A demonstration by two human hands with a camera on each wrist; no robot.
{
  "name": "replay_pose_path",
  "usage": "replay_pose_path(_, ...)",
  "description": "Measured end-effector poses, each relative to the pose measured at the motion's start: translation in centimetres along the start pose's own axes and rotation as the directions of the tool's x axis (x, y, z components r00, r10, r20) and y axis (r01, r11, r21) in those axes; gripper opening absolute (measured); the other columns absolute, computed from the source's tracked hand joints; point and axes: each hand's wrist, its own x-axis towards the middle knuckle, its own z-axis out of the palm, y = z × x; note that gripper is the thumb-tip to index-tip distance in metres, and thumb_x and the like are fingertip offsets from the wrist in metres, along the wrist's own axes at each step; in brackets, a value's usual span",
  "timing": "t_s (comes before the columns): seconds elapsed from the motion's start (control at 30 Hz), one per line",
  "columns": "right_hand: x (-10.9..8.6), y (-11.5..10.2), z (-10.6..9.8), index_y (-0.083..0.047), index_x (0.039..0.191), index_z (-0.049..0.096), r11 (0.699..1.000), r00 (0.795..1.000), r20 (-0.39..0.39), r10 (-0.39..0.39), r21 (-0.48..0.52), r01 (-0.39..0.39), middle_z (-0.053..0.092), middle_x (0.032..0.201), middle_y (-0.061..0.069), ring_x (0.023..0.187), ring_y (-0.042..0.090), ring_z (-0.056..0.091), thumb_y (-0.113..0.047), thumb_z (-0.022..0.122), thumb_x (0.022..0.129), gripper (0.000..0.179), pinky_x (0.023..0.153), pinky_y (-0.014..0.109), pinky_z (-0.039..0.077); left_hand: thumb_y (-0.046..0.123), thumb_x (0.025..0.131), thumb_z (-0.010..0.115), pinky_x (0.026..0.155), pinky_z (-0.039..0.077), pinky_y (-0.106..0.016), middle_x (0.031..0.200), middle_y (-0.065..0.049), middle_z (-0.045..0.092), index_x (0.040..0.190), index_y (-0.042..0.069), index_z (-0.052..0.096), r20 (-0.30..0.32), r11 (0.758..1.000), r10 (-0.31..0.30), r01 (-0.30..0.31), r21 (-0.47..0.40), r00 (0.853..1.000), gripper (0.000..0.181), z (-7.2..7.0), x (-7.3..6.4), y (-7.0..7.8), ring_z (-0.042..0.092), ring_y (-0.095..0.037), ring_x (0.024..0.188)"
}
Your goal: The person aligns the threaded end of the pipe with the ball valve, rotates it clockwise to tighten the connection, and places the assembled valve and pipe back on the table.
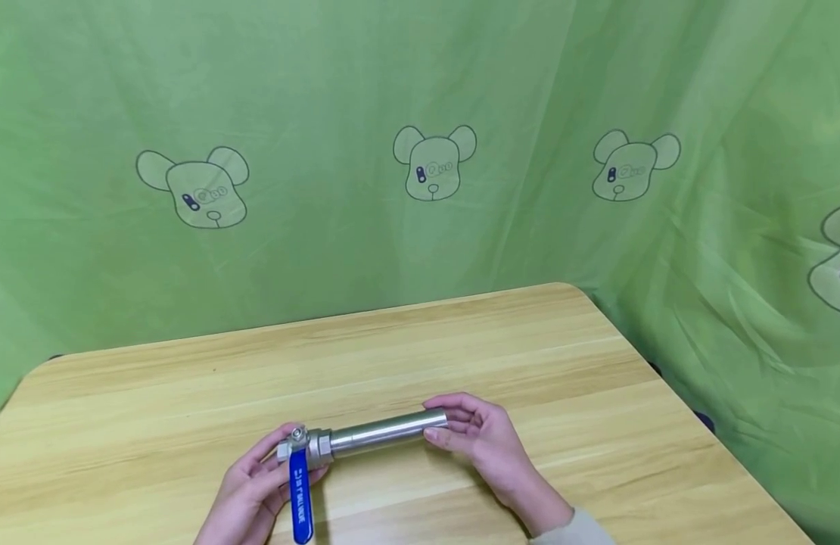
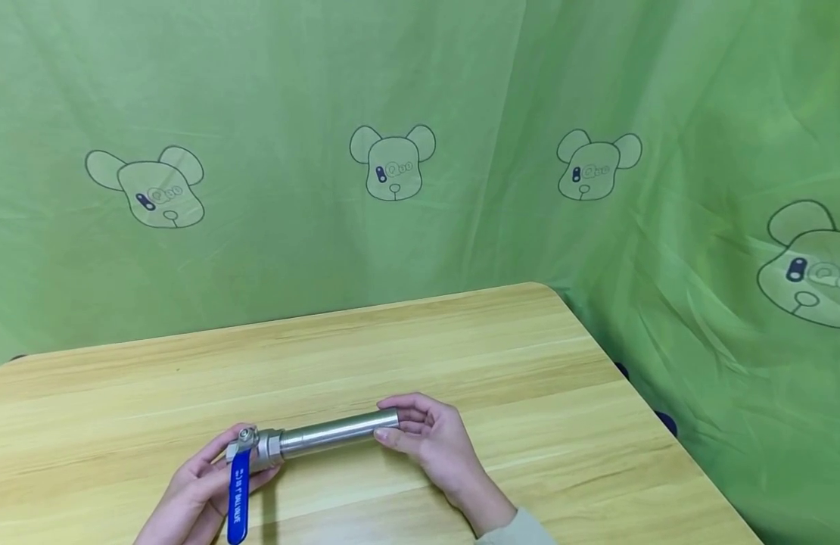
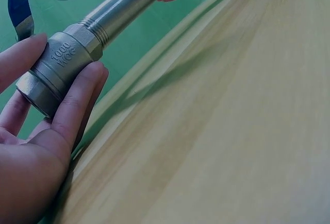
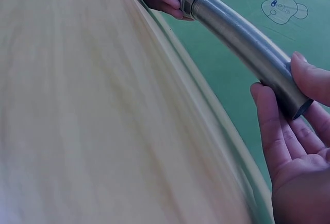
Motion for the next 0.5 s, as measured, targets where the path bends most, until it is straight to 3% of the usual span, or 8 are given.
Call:
replay_pose_path(0.2,-0.10,-0.11,0.14,0.010,0.133,0.064,1.000,1.000,-0.004,0.001,-0.020,-0.001,0.077,0.118,0.018,0.101,0.019,0.079,-0.004,0.086,0.087,0.053,0.093,0.036,0.070,-0.005,0.103,0.057,0.107,0.064,-0.039,0.132,0.004,0.069,0.125,0.032,0.071,0.048,0.999,0.030,-0.030,-0.011,0.998,0.046,-0.27,-0.04,-0.28,0.073,-0.014,0.121)
replay_pose_path(0.5,-0.15,-0.32,0.28,0.011,0.134,0.063,0.998,1.000,0.012,-0.019,-0.054,0.020,0.077,0.113,0.020,0.094,0.024,0.081,-0.008,0.082,0.093,0.049,0.089,0.037,0.071,-0.002,0.104,0.058,0.107,0.064,-0.039,0.136,-0.001,0.068,0.140,0.023,0.064,0.035,1.000,0.012,-0.011,-0.008,0.999,0.044,-0.27,0.05,-0.13,0.074,-0.016,0.121)
